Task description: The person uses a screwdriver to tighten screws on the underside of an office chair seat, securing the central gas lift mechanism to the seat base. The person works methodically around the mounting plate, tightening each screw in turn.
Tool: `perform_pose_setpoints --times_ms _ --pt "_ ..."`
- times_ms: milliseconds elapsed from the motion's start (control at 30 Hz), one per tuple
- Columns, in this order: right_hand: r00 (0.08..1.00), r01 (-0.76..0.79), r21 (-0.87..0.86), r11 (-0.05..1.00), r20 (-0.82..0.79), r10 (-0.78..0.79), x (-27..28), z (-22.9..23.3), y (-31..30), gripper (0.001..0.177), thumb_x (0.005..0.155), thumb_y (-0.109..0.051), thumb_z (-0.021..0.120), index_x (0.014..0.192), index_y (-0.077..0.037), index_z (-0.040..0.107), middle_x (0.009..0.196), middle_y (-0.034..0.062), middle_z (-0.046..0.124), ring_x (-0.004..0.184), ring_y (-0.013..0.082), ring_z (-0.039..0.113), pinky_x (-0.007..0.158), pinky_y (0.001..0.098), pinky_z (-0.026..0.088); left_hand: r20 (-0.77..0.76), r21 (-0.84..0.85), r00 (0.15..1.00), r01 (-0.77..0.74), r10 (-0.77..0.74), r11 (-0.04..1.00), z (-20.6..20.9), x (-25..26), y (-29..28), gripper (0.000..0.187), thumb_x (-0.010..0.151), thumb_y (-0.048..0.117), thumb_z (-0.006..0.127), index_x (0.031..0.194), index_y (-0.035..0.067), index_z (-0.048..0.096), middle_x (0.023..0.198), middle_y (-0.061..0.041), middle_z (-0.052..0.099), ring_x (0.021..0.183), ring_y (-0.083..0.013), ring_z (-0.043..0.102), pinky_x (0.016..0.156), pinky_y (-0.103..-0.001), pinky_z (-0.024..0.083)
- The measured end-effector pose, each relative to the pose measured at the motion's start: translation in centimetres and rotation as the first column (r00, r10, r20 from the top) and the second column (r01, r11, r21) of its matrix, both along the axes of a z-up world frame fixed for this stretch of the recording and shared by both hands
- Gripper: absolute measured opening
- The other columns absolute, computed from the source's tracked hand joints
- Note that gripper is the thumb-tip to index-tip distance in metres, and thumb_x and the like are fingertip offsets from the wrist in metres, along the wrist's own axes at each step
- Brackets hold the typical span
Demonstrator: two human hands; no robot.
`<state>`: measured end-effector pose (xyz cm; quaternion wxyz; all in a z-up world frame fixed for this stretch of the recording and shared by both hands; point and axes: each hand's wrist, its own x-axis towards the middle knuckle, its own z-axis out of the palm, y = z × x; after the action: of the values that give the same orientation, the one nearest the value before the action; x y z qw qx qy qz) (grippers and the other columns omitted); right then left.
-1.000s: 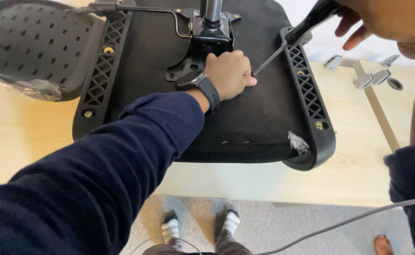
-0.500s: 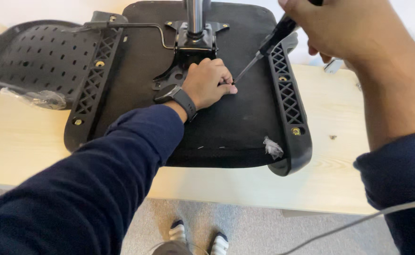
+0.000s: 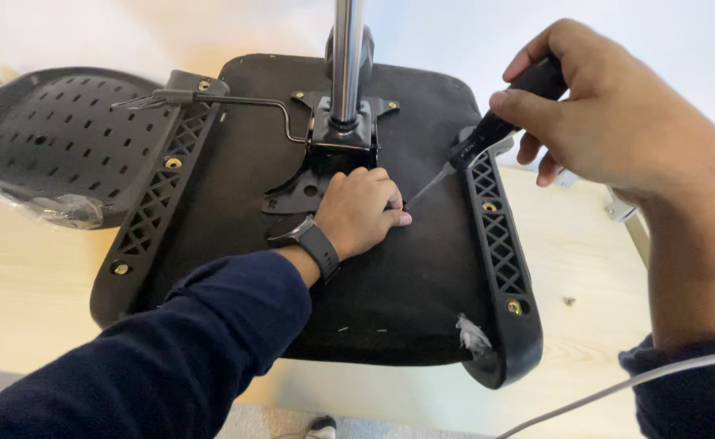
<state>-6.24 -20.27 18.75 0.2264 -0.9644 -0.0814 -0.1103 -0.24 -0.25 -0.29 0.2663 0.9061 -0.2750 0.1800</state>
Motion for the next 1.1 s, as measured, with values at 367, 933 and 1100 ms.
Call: perform_pose_setpoints --times_ms 367,933,1100 --pt "0.99 0.079 0.079 0.994 -0.122 -0.069 1.7 0.8 1.1 0.032 0.103 -0.024 0.062 0.124 -0.002 0.056 0.089 0.0152 0.073 0.076 0.0217 0.075 0.061 0.0344 0.061 -0.111 0.036 0.994 -0.002 0.006 0.999 0.9 -0.2 -0.2 0.019 0.084 0.036 0.075 0.084 0.016 0.075 0.093 -0.001 0.069 0.095 -0.0238 0.063 0.08 -0.044 0.042" --pt "0.964 -0.219 0.003 0.976 -0.154 0.217 2.0 3.1 2.3 0.032 0.087 -0.02 0.073 0.117 -0.008 0.07 0.087 0.0084 0.076 0.067 0.0144 0.076 0.05 0.0276 0.061 -0.056 0.094 0.996 0.078 -0.073 0.992 1.2 -0.1 0.3 0.025 0.09 0.036 0.069 0.086 0.012 0.068 0.092 -0.002 0.062 0.089 -0.0231 0.06 0.076 -0.04 0.045" --pt "0.999 0.037 -0.024 0.999 -0.036 -0.037 2.4 1.1 1.8 0.028 0.097 -0.032 0.066 0.108 -0.007 0.072 0.082 0.013 0.076 0.063 0.0182 0.069 0.055 0.0318 0.055 -0.072 0.048 0.989 0.132 -0.128 0.99 1.6 0.3 0.7 0.022 0.086 0.034 0.072 0.088 0.013 0.07 0.093 -0.002 0.064 0.093 -0.0232 0.062 0.079 -0.04 0.049"
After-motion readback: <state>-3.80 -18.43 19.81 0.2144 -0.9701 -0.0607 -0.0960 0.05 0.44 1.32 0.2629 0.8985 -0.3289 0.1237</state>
